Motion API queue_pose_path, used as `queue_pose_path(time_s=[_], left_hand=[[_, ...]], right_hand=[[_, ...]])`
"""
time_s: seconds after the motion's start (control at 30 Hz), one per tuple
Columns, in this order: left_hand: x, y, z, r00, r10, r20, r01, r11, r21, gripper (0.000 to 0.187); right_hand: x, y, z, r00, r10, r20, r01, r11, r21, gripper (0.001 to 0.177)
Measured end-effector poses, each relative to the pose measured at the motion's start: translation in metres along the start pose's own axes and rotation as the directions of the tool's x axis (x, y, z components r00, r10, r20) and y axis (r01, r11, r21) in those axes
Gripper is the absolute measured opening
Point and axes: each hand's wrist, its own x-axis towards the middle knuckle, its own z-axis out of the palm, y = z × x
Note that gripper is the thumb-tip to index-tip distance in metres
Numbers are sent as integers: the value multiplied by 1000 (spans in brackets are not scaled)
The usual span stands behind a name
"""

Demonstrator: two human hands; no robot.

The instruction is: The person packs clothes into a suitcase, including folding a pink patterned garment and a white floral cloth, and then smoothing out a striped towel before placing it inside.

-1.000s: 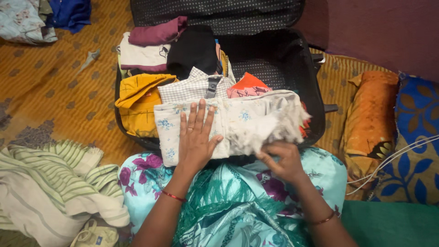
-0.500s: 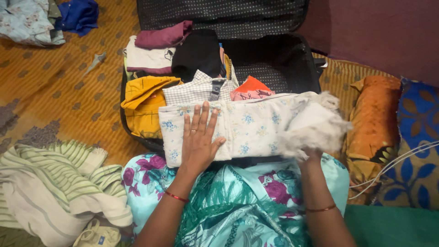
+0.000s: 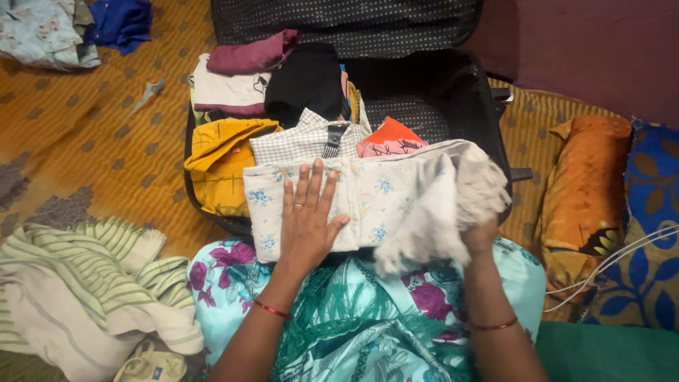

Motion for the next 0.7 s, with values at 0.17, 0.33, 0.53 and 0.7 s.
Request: queue_pose_path(time_s=[0.17,0.33,0.53,0.7], left_hand=[[2,3,-2,1000,2,-23,-2,1000,14,84],[2,4,-5,999,-27,37,27,1000,1,88],[5,5,-6,999,-25,21,25,1000,-2,91],[7,17,-1,999,-7,-44,2,995,-101,89]], right_hand=[[-18,11,51,950,-292,108,312,884,-349,53],[-25,-34,117,880,-275,387,450,222,-865,32],[-32,-37,132,733,-411,541,622,85,-778,52],[-32,-32,133,753,-379,537,597,52,-800,53]])
